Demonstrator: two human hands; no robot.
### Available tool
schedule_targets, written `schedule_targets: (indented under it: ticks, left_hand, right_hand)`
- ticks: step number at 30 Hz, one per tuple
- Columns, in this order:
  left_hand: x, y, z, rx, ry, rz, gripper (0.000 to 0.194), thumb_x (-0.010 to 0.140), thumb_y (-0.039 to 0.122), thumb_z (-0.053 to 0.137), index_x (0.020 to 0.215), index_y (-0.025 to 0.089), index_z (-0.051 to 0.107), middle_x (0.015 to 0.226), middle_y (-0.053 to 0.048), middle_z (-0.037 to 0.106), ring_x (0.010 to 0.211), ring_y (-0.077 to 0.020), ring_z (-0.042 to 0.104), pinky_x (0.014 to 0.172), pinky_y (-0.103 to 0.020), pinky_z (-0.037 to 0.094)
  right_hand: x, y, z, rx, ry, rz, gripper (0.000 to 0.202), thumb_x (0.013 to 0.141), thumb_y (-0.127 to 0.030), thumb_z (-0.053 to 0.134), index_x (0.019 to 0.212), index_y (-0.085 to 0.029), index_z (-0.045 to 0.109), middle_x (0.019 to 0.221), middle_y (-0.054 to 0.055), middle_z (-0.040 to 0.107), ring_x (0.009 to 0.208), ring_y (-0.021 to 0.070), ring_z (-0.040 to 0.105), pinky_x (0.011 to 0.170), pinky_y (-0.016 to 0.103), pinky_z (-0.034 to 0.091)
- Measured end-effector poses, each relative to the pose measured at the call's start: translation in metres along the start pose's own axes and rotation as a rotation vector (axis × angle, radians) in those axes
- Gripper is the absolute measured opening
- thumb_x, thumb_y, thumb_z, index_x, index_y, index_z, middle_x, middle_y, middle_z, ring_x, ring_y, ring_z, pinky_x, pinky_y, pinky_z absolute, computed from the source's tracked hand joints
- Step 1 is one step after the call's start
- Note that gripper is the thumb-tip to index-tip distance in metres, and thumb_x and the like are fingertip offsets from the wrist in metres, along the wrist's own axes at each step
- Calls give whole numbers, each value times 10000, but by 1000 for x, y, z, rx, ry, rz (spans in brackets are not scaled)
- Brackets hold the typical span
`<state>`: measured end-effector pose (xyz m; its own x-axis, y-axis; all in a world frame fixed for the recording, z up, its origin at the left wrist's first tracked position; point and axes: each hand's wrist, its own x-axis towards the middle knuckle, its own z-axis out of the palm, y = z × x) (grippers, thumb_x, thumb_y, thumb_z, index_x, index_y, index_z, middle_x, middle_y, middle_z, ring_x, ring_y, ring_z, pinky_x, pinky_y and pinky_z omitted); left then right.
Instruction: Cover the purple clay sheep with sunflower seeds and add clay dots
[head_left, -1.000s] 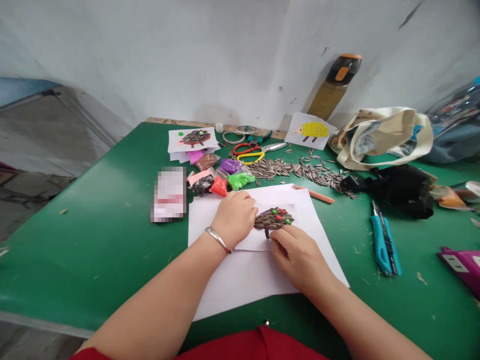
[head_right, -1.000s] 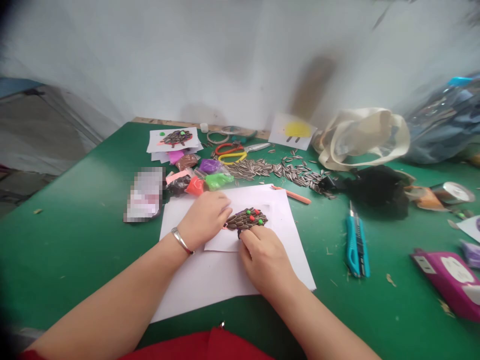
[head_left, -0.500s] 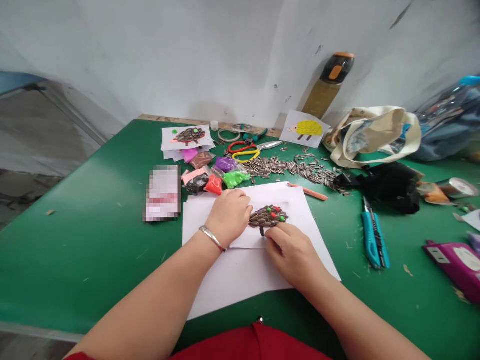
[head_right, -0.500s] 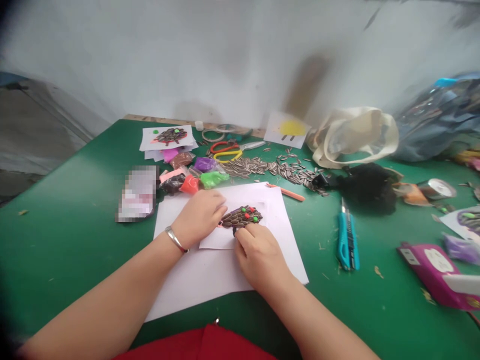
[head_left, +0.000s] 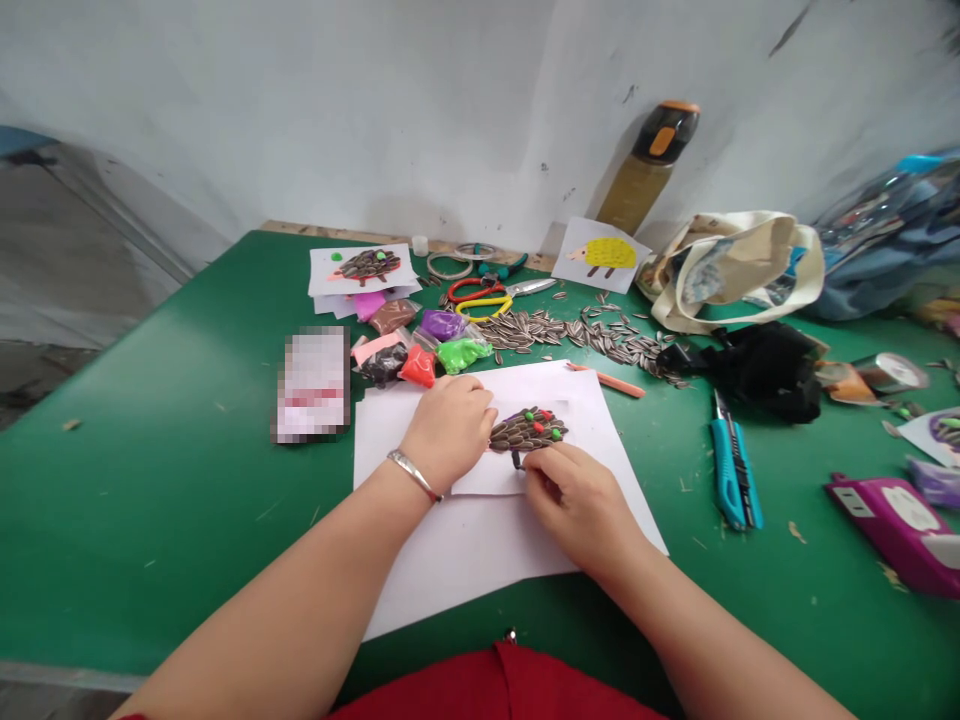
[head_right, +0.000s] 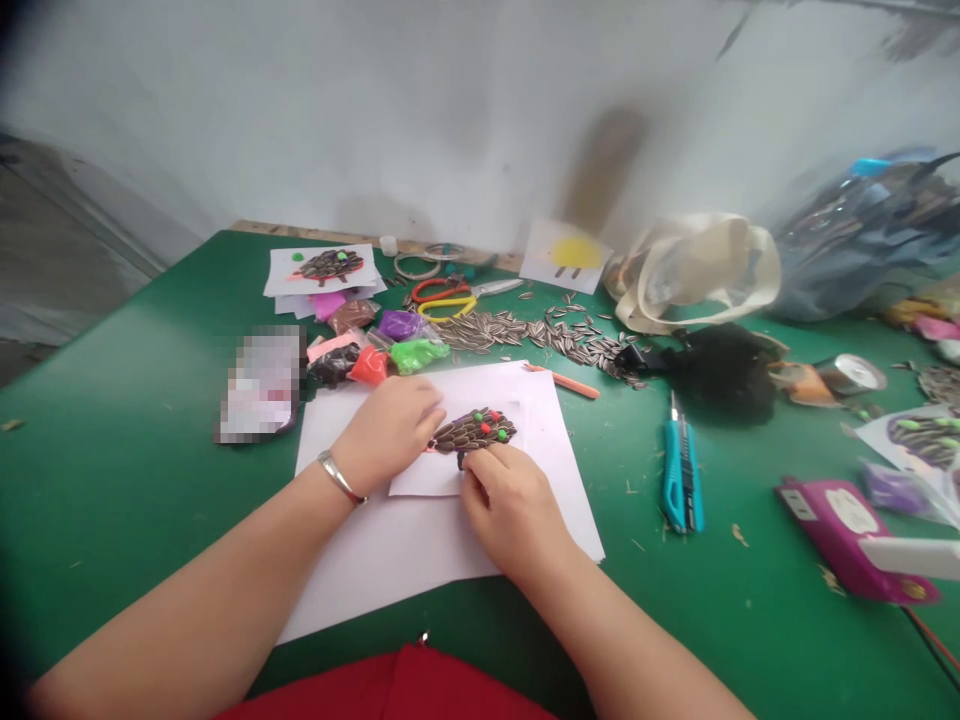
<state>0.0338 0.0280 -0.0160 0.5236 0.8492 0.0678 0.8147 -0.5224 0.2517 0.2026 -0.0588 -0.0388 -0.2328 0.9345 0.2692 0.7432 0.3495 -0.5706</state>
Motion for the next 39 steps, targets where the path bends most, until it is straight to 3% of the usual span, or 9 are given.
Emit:
schedule_targets:
  ticks: [9,15,23,30,39]
  left_hand:
    - [0,0,2,9,-3,-14,218,894,201,475,751,149,632,854,-77,609,824,-208,536,775,-351,399]
    - [-1,-1,3,19,10,0,186,877,190,500,747,150,627,848,-74,605,830,-209,536,778,-352,398]
    - [-1,-2,4,20,19,6,177,872,192,512,744,150,627,841,-73,604,817,-208,536,764,-353,401]
    - [0,-2,4,30,19,5,180,869,180,501,748,147,631,839,-75,603,812,-209,531,764,-356,399]
    - [-1,-1,4,25,12,0,187,876,182,496,748,148,628,844,-76,602,810,-208,528,760,-355,394]
  right_hand:
    - [-1,2,3,-54,-26,-32,203,871,-121,435,730,-171,572,695,35,527,680,161,490,617,280,358]
    - [0,-1,1,-9,58,-30,179,877,-134,456,760,-169,587,687,27,535,672,152,493,624,273,364]
    - [-1,0,8,-124,22,-85,239,869,-114,424,682,-170,563,669,38,502,658,161,466,606,285,339]
    - [2,-2,2,-24,67,-34,193,873,-129,453,735,-170,582,667,23,518,656,151,484,611,273,356]
    - [1,-1,8,-79,5,-35,209,851,-109,444,693,-171,566,670,30,523,654,155,484,599,279,346]
